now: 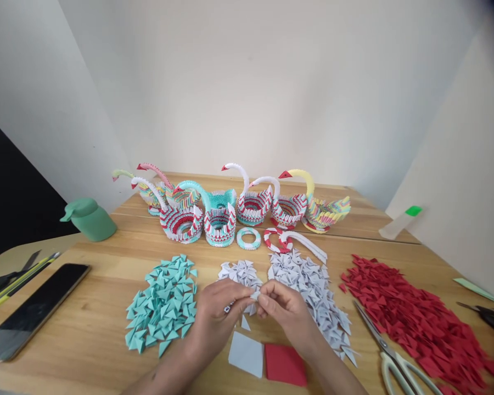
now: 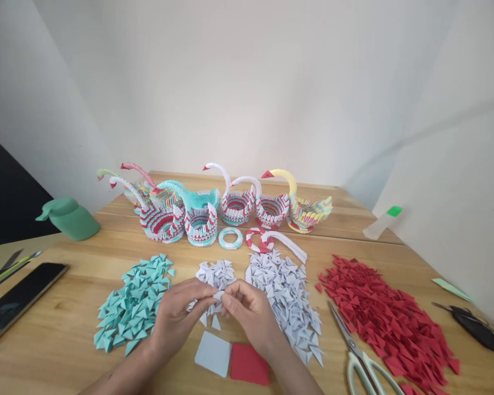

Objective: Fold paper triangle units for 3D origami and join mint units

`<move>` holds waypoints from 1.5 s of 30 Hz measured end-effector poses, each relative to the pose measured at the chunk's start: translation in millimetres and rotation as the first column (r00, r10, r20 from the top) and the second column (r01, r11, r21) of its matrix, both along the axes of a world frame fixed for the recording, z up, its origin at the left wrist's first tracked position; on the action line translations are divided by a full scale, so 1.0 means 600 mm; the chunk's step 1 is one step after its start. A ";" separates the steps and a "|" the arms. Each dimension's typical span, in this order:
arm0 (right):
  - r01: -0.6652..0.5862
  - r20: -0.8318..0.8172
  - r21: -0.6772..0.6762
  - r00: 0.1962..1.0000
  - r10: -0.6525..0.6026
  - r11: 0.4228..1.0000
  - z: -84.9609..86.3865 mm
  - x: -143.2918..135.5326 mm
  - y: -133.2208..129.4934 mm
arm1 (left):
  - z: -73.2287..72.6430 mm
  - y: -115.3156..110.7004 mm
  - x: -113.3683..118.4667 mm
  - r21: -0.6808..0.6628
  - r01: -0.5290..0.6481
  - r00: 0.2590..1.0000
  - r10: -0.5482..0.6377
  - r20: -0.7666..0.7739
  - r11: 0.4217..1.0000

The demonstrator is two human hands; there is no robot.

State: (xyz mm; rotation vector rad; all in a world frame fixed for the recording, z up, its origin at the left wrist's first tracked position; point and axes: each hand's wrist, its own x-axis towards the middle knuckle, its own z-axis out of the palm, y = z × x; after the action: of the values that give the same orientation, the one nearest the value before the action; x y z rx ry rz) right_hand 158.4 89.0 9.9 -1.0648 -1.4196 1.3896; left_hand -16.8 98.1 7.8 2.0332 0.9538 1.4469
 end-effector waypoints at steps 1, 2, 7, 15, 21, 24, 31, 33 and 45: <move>-0.002 -0.008 -0.006 1.000 0.002 1.000 0.000 0.000 0.000 | 0.000 0.000 0.000 -0.009 0.009 1.000 -0.009 0.003 1.000; -0.001 -0.013 -0.009 1.000 0.000 1.000 -0.001 -0.001 0.000 | 0.001 0.000 0.000 -0.030 0.016 1.000 -0.015 0.008 0.999; 0.014 -0.007 -0.007 1.000 -0.014 1.000 -0.002 -0.003 0.000 | 0.001 -0.002 0.000 -0.132 0.045 0.999 -0.042 0.025 0.990; 0.038 0.069 0.047 0.997 -0.042 0.998 -0.002 -0.002 -0.001 | 0.013 -0.004 0.004 -0.386 0.092 0.992 -0.052 0.113 0.918; 0.076 0.226 0.217 0.966 -0.125 0.973 0.003 -0.005 -0.008 | 0.016 -0.004 0.006 -0.517 0.187 0.974 -0.089 0.208 0.835; 0.069 0.316 0.348 0.930 -0.186 0.935 0.006 -0.008 -0.011 | 0.011 -0.003 0.007 -0.535 0.258 0.953 -0.122 0.276 0.805; 0.059 0.344 0.376 0.918 -0.198 0.925 0.000 -0.006 -0.002 | -0.002 0.006 0.007 -0.587 0.333 0.897 -0.056 0.439 0.738; 0.069 0.358 0.401 0.906 -0.225 0.913 -0.003 -0.006 0.000 | 0.000 0.007 0.008 -0.596 0.376 0.870 -0.049 0.490 0.710; 0.017 0.429 0.621 0.830 -0.357 0.784 -0.012 -0.010 -0.004 | -0.018 0.010 0.016 -0.590 0.558 0.746 -0.040 0.665 0.584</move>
State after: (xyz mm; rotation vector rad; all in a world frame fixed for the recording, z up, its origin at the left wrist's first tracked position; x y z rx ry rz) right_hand 152.4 86.5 2.9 -1.1572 -1.9045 0.4133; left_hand -7.2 104.4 -3.2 0.9325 0.6812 1.0680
